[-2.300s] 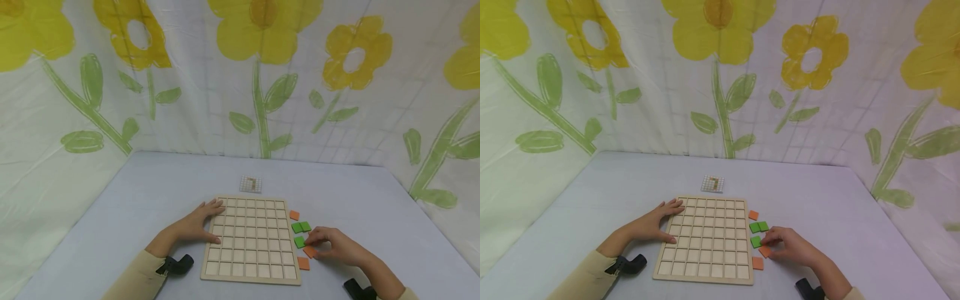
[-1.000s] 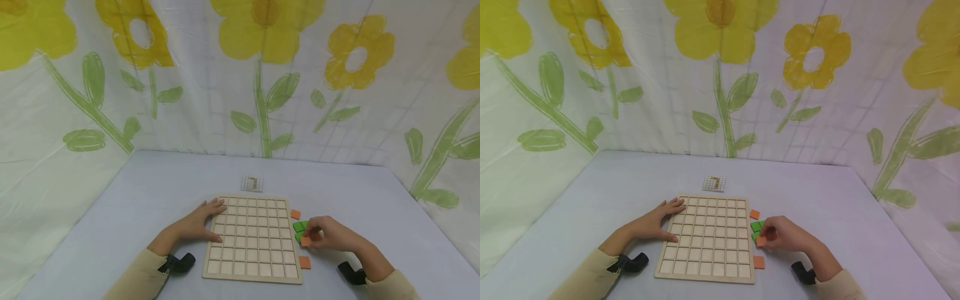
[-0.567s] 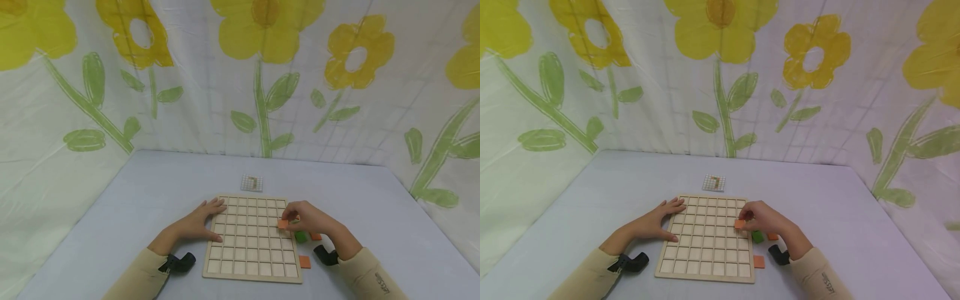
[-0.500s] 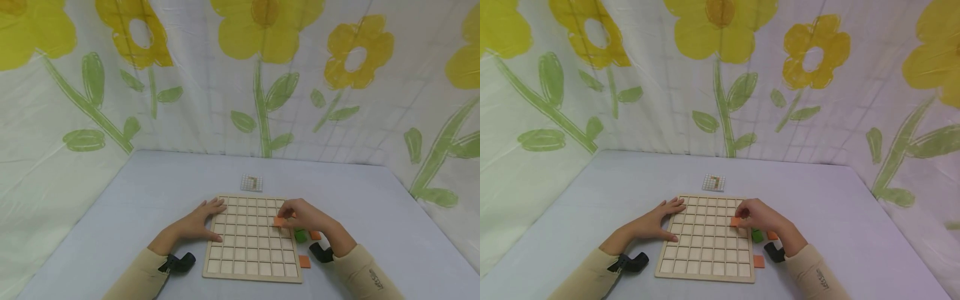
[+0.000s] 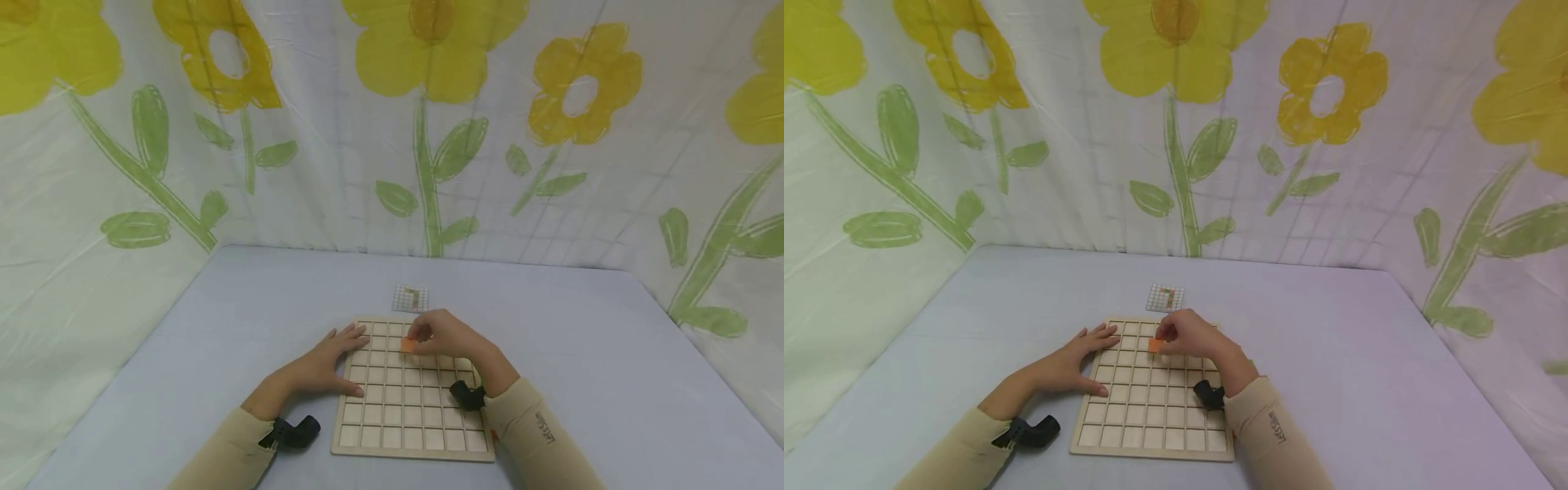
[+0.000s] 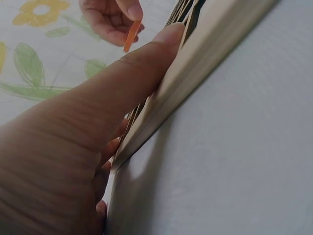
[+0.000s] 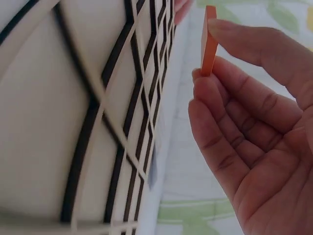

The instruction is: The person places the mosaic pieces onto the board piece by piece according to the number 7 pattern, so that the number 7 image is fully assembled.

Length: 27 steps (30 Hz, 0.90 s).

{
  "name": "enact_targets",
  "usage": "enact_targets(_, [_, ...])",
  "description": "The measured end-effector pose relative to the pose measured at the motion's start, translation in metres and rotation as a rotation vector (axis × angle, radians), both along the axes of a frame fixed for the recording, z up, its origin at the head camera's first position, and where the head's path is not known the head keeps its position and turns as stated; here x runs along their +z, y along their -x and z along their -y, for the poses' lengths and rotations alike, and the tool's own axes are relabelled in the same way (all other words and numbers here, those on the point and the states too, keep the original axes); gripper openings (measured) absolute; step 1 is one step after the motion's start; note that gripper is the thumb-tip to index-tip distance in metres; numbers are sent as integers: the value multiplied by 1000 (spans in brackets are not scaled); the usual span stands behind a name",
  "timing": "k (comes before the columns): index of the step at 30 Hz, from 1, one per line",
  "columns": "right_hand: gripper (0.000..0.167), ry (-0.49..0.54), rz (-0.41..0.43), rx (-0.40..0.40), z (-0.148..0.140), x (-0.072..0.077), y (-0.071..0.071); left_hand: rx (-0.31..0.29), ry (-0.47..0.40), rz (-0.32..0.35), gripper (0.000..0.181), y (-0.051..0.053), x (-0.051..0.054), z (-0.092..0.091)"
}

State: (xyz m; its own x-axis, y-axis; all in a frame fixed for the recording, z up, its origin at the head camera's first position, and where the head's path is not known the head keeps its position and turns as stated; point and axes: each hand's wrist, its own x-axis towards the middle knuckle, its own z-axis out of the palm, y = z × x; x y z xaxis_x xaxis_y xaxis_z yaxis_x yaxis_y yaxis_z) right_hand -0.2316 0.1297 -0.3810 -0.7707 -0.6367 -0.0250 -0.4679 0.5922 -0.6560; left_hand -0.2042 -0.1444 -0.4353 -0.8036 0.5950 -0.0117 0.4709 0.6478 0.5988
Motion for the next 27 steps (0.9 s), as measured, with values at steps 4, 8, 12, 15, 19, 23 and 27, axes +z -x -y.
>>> enact_targets(4, [16, -20, -31, 0, 11, -6, 7, 2, 1, 5, 95, 0, 0, 0])
enact_targets(8, [15, -29, -66, -19, 20, -12, 12, 0, 1, 7, 95, -1, 1, 0])
enact_targets(12, [16, -10, -53, -38, 27, -17, 16, -1, -4, 6, 95, -2, 2, 1])
enact_targets(15, [16, -2, -49, -29, 29, -21, 18, 0, -4, 3, 95, -2, 2, 1])
enact_targets(19, [16, -8, -55, -38, 30, -26, 20, -2, -9, 1, 95, -2, 1, 2])
enact_targets(23, [16, -2, -47, -57, 28, -27, 20, -1, -8, -1, 96, -1, -1, 2])
enact_targets(27, [16, 1, -40, -69, 27, -28, 20, -2, -6, 0, 96, 0, -1, 1])
